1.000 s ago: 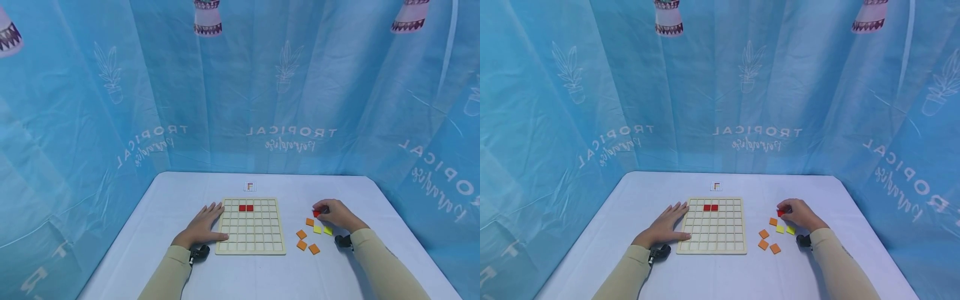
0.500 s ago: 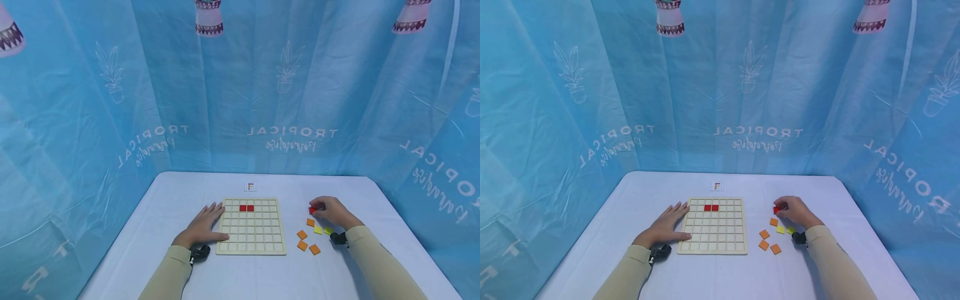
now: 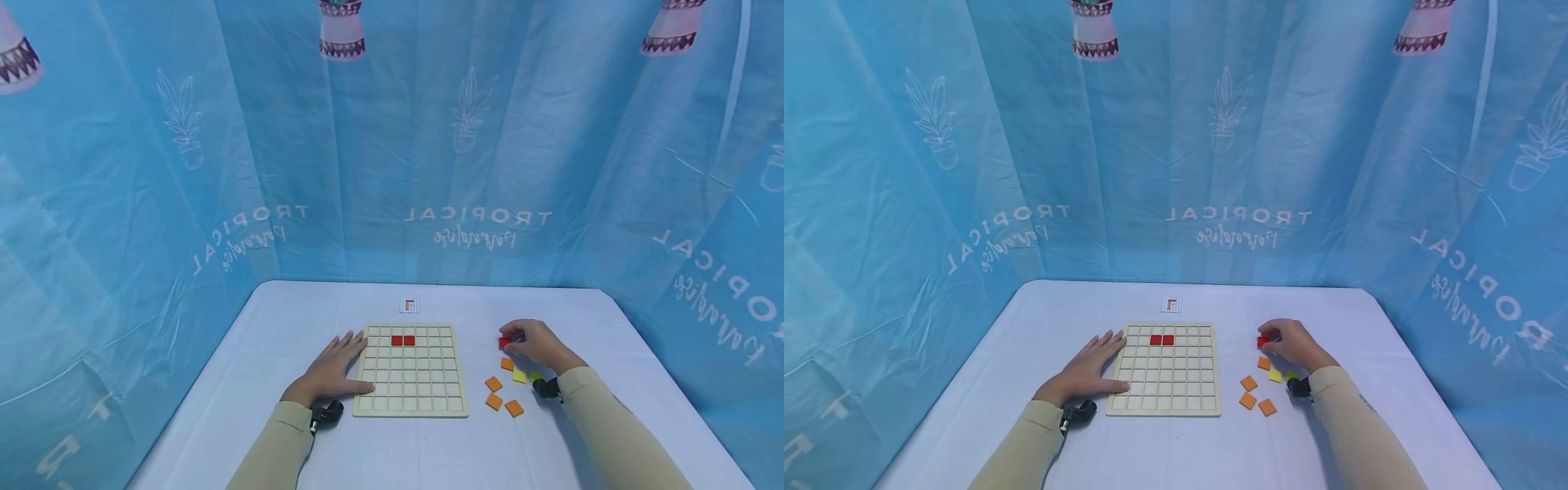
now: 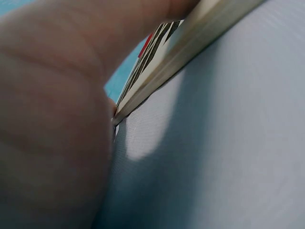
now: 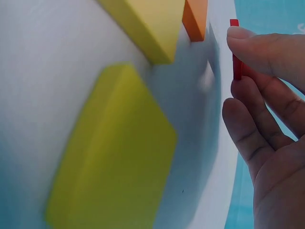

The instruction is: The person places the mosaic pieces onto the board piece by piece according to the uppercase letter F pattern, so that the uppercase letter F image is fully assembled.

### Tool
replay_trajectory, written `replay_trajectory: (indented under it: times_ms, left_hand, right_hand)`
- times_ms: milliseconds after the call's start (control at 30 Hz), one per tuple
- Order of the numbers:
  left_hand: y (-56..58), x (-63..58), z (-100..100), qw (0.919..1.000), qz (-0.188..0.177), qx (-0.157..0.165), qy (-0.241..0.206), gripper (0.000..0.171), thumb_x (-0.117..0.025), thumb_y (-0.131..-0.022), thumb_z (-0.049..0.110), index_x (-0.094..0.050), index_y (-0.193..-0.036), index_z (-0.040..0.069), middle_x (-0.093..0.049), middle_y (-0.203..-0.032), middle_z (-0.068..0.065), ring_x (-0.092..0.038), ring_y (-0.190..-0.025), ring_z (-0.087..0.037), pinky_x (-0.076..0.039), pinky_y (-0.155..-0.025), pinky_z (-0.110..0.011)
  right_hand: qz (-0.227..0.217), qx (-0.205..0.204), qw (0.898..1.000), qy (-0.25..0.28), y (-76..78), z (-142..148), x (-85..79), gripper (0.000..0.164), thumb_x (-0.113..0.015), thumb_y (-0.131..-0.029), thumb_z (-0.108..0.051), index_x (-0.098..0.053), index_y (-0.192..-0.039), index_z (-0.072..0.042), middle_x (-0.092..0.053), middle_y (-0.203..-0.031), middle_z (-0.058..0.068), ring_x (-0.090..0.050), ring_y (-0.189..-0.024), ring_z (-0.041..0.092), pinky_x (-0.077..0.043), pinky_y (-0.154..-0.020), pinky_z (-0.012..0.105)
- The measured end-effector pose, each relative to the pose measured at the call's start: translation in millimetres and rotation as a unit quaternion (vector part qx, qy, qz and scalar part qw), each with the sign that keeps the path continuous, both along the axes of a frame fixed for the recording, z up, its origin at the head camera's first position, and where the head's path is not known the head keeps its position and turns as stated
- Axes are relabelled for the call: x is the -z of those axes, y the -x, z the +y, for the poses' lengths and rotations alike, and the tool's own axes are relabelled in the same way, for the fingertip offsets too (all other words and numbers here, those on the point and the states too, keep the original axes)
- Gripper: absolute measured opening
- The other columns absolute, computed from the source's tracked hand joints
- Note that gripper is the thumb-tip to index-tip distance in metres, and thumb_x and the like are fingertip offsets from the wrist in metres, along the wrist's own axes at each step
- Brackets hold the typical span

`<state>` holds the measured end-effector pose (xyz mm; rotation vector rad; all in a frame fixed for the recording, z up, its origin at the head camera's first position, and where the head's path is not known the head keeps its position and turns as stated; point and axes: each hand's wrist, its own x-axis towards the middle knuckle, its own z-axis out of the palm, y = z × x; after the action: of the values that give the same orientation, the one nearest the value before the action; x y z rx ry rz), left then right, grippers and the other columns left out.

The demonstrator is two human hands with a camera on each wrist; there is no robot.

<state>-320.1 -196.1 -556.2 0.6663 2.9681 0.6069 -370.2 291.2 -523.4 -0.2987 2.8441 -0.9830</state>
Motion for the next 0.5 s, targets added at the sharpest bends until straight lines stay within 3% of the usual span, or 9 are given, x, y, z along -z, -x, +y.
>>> replay_trajectory:
  times_ms: [500]
  left_hand:
    - [1.4, 1.9, 1, 1.0000, 0.001, -0.005, 0.003, 0.119, -0.066, -0.076, 0.086, -0.036, -0.166, 0.014, -0.025, -0.172, -0.001, -0.011, -0.159, -0.025, -0.008, -0.127, -0.047]
  right_hand:
    - [0.000, 0.000, 1.000, 0.018, 1.1, -20, -5.0, 0.036, -0.084, -0.091, -0.007, -0.074, -0.126, -0.005, -0.071, -0.107, 0.000, -0.065, -0.098, 0.022, -0.059, -0.094, 0.043]
